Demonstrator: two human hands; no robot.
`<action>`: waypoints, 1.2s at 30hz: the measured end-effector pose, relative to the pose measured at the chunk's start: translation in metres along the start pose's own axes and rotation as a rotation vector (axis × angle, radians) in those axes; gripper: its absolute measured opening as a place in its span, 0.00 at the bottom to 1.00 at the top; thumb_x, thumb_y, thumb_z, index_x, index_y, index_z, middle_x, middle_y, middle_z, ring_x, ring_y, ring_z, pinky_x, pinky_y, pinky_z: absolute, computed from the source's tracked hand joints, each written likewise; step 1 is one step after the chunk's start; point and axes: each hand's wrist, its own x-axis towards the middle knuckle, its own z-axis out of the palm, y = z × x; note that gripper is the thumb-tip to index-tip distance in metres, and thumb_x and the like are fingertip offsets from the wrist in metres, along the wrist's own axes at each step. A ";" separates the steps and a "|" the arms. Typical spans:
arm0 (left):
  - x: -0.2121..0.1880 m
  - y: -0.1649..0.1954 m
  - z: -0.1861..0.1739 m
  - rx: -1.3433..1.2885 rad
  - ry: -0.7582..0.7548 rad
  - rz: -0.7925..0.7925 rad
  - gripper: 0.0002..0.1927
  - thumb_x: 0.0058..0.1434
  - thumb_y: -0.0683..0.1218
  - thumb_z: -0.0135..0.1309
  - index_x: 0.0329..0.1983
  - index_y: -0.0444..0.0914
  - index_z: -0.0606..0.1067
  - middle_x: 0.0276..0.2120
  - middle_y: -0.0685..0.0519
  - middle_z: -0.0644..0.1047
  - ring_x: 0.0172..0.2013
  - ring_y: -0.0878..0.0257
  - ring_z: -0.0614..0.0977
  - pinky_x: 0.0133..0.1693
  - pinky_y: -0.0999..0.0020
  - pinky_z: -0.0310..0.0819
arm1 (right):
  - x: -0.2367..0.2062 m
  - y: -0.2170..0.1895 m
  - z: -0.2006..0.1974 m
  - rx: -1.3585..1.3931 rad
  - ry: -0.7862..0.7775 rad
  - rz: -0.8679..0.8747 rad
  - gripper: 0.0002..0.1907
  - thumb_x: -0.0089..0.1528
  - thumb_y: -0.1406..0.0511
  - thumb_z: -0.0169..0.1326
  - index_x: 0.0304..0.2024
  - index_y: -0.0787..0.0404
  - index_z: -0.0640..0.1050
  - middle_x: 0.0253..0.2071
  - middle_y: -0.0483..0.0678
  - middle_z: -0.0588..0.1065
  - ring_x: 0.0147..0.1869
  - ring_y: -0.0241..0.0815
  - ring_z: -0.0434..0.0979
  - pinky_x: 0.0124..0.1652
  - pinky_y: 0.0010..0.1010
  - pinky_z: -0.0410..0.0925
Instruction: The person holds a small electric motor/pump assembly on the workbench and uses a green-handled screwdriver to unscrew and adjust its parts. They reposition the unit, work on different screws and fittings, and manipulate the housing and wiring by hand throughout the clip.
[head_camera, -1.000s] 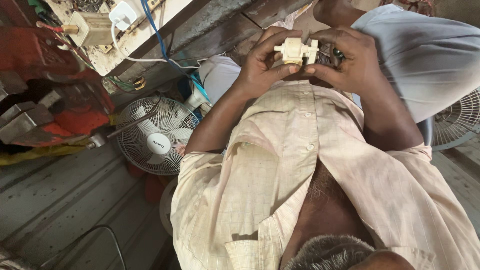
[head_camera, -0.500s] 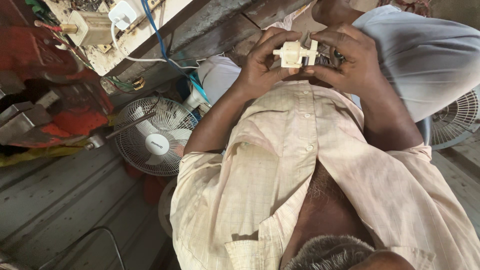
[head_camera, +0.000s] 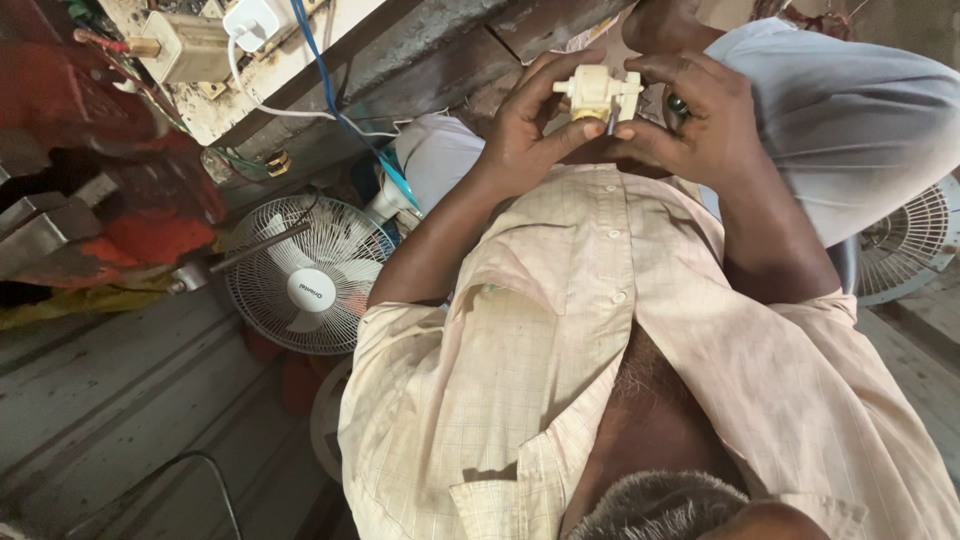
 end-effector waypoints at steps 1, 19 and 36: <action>-0.001 0.000 0.001 0.012 0.002 0.014 0.30 0.72 0.39 0.65 0.72 0.41 0.65 0.60 0.54 0.69 0.62 0.65 0.74 0.65 0.68 0.73 | -0.002 0.001 0.002 0.002 0.011 -0.030 0.26 0.63 0.57 0.70 0.58 0.63 0.77 0.48 0.54 0.78 0.48 0.51 0.79 0.48 0.35 0.71; -0.014 -0.004 0.007 -0.053 0.005 -0.053 0.44 0.64 0.39 0.71 0.76 0.38 0.58 0.51 0.52 0.78 0.55 0.65 0.80 0.62 0.67 0.72 | -0.030 0.028 0.021 0.202 -0.027 0.163 0.20 0.70 0.55 0.63 0.45 0.68 0.79 0.33 0.53 0.75 0.34 0.43 0.74 0.36 0.30 0.66; -0.008 0.013 -0.015 0.441 0.084 0.130 0.48 0.60 0.48 0.75 0.75 0.38 0.58 0.65 0.46 0.69 0.63 0.56 0.75 0.64 0.59 0.73 | -0.016 0.015 0.023 0.086 0.035 0.116 0.27 0.60 0.56 0.75 0.53 0.66 0.81 0.36 0.53 0.76 0.38 0.44 0.76 0.40 0.31 0.68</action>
